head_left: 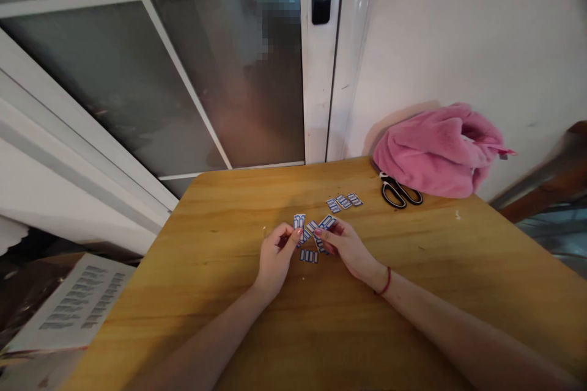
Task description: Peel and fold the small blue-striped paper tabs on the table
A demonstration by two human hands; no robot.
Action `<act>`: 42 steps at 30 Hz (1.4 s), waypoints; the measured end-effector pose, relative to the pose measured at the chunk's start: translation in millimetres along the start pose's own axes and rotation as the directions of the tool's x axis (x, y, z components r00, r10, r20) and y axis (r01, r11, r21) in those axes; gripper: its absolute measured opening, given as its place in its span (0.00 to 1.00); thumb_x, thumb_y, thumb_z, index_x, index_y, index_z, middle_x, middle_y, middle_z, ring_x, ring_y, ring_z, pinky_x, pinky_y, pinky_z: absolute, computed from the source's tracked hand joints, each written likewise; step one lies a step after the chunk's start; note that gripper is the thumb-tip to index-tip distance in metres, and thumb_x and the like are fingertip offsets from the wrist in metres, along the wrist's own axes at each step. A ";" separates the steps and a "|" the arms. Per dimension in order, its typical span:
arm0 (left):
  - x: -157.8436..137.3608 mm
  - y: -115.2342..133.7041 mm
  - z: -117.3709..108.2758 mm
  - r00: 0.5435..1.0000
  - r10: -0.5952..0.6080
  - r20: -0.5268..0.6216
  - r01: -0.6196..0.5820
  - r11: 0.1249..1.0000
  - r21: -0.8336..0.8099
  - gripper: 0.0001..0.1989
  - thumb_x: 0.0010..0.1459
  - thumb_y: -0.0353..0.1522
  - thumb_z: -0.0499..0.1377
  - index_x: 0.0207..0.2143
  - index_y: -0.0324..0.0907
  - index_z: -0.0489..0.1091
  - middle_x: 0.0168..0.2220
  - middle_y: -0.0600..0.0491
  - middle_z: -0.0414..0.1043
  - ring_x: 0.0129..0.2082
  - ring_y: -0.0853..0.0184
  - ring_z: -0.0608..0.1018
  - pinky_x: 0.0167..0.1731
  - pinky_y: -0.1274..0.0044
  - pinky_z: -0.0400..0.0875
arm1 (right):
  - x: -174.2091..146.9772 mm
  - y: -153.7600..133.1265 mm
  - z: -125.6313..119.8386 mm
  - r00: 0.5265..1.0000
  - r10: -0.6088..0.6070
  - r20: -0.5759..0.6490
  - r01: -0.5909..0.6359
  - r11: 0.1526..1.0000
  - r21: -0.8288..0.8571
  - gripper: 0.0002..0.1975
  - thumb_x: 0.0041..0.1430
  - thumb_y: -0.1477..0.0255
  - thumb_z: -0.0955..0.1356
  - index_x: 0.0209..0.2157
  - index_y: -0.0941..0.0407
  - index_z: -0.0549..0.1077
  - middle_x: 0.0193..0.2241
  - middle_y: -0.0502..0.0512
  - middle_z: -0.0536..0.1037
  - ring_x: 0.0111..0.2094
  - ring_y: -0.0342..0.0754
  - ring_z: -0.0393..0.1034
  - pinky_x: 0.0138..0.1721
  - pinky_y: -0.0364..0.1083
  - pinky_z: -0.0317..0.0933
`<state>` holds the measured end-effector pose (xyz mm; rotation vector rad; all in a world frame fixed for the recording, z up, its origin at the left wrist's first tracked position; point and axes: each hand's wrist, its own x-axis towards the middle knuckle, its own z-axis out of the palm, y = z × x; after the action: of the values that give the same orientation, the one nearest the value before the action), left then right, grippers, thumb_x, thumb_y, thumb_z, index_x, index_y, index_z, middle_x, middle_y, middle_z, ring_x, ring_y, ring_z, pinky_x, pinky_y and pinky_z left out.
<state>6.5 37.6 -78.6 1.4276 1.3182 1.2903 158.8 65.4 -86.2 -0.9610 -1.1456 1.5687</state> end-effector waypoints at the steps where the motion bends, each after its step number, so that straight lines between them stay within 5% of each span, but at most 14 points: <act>1: 0.3 0.2 -0.2 1.000 -0.003 -0.007 0.003 1.000 -0.005 0.15 0.55 0.40 0.55 0.21 0.40 0.61 0.19 0.58 0.60 0.22 0.73 0.63 0.23 0.82 0.57 | 0.2 0.5 0.0 1.000 -0.004 -0.006 0.004 1.000 0.005 0.19 0.41 0.59 0.72 0.22 0.56 0.61 0.13 0.41 0.58 0.15 0.36 0.48 0.17 0.39 0.43; 9: -2.0 -7.1 0.7 0.989 -0.015 0.145 0.015 1.000 0.005 0.15 0.54 0.40 0.56 0.21 0.40 0.61 0.18 0.59 0.59 0.20 0.74 0.63 0.22 0.82 0.57 | 0.4 0.4 0.2 0.997 0.053 0.059 -0.050 0.998 -0.047 0.18 0.41 0.60 0.73 0.23 0.56 0.63 0.15 0.41 0.61 0.15 0.35 0.48 0.15 0.39 0.41; 20: -0.5 -5.7 1.0 0.992 -0.002 0.130 0.013 0.996 -0.084 0.14 0.55 0.39 0.55 0.22 0.40 0.60 0.18 0.60 0.59 0.19 0.75 0.63 0.20 0.83 0.58 | 4.1 -1.5 -8.0 0.965 0.130 0.229 -0.128 0.991 -0.025 0.15 0.42 0.63 0.73 0.26 0.58 0.67 0.15 0.41 0.62 0.14 0.33 0.45 0.15 0.39 0.36; 28: 3.3 -3.9 -1.5 1.000 -0.006 0.021 0.010 0.985 -0.171 0.14 0.56 0.39 0.55 0.23 0.40 0.60 0.18 0.60 0.60 0.17 0.76 0.62 0.20 0.83 0.57 | 8.3 3.4 -13.6 0.975 0.069 0.212 -0.076 0.997 0.024 0.12 0.50 0.64 0.69 0.27 0.59 0.67 0.19 0.45 0.68 0.16 0.34 0.54 0.18 0.38 0.46; 42: 1.4 -7.1 -3.8 0.977 -0.037 0.210 0.048 0.998 -0.047 0.15 0.56 0.40 0.53 0.23 0.40 0.57 0.18 0.60 0.57 0.19 0.75 0.61 0.20 0.83 0.57 | 2.9 9.7 -11.5 0.962 0.023 0.271 0.027 0.983 -0.181 0.13 0.54 0.60 0.64 0.29 0.57 0.68 0.20 0.46 0.67 0.18 0.39 0.60 0.20 0.40 0.55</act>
<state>1.4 39.7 -84.6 1.4485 1.1600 1.1052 166.6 69.6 -98.7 -0.8785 -1.5048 1.6512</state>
